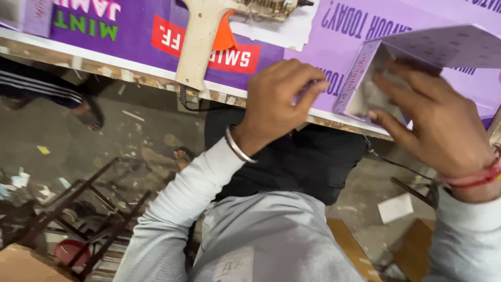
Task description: The person assembles small purple cardboard boxes by applying hot glue to the edges and folding the flaps to form the box structure. They handle multiple flat pieces, glue them together, and stack the finished boxes on the table.
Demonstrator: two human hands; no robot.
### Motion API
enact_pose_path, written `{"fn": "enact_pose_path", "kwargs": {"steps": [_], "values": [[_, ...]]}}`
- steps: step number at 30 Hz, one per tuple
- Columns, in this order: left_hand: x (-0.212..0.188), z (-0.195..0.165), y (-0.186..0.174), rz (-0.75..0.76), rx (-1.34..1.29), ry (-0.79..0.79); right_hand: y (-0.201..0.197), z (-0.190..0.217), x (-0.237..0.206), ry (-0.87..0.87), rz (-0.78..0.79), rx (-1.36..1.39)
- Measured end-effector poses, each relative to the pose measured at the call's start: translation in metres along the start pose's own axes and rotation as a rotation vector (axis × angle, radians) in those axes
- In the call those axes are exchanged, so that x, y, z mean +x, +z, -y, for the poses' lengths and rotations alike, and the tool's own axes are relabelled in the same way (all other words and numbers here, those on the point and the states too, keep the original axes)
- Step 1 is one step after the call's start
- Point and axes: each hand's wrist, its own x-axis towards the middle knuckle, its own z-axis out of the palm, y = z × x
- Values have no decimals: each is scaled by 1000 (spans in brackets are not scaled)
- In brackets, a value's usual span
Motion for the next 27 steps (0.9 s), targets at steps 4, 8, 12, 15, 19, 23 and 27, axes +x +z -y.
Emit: {"fn": "enact_pose_path", "kwargs": {"steps": [4, 8, 12, 15, 19, 23, 27], "values": [[-16, -15, 11, 87, 152, 87, 3, 1, 13, -97, 32, -196], [-34, -23, 22, 51, 199, 96, 4, -8, -7, -68, -9, -101], [-38, -23, 30, 6, 209, 71, 47, 0, -57, 164, -572, 124], [-39, -23, 30, -2, 229, 77, 97, 7, -81, 529, -681, 253], [-43, -25, 28, 37, 301, 66, 130, 38, -99, 732, -705, 766], [-47, -27, 30, 3, 314, 58, 123, 55, -99, 673, -700, 1094], [-50, -28, 34, 34, 340, 29, 115, 59, -97, 706, -674, 1356]]}}
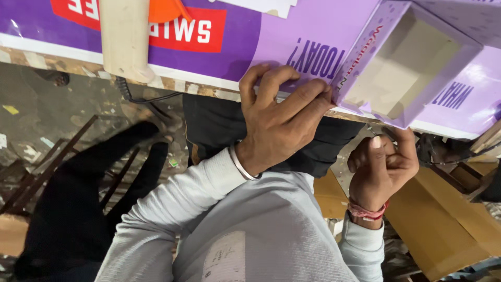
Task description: The person assembles small purple cardboard boxes by applying hot glue to the edges and folding the flaps to form the box structure. They handle multiple flat pieces, glue them together, and stack the finished boxes on the table.
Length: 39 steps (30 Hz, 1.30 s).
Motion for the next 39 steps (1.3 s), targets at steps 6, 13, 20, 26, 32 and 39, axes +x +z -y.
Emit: {"fn": "enact_pose_path", "kwargs": {"steps": [6, 13, 20, 26, 32, 39], "values": [[-1, 0, 2, 1, 7, -2, 4, 4, -4, 109, -5, 132], [1, -3, -1, 32, 29, -28, 11, 6, -6, 155, -50, 148], [2, -2, -2, 22, 33, -9, 13, 8, -8, 170, -58, 155], [3, -3, -4, 54, 18, -27, 16, 8, -9, 174, -77, 195], [5, -2, -2, 59, -17, -21, 16, 8, -10, 152, -45, 193], [4, -1, -3, 82, -19, -14, 20, 12, -8, 191, -105, 144]]}}
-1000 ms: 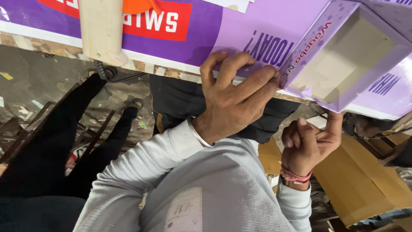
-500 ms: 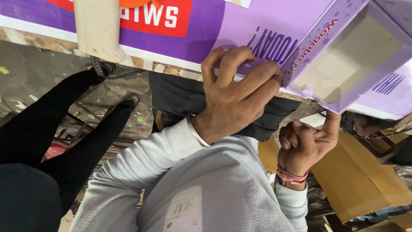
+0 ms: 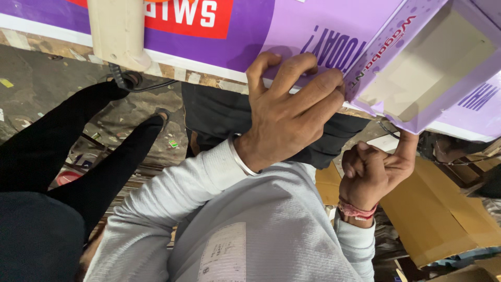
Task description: The person assembles small purple cardboard boxes by applying hot glue to the edges and folding the flaps to form the box structure. They handle multiple flat pieces, glue them together, and stack the finished boxes on the table.
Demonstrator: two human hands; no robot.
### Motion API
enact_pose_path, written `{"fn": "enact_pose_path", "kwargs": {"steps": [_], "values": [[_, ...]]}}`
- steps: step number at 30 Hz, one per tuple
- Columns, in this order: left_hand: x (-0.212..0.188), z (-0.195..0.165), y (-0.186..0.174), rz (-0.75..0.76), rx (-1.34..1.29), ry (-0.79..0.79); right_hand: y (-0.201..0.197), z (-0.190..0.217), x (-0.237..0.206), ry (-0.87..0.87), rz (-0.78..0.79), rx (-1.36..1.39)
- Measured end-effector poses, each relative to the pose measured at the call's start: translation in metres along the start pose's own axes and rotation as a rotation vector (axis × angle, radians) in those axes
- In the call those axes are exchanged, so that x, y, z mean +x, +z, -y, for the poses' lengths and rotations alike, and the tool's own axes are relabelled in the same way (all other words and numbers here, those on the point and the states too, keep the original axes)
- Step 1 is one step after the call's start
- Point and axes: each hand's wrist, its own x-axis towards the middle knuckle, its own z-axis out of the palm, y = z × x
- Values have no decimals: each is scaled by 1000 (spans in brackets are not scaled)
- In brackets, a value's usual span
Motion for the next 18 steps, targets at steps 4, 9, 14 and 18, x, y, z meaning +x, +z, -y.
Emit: {"fn": "enact_pose_path", "kwargs": {"steps": [4, 9, 14, 18], "values": [[1, 0, -1, 4, 4, -9, -2, -3, 0, -15, 9, 17], [7, 1, -8, -25, 20, -1, -8, -12, 7, -117, 61, -26], [4, 7, -16, 3, 20, -2, -13, -35, 10, -192, 28, 26], [13, 15, -23, 86, 3, -78, -6, -63, 6, -234, -9, -10]]}}
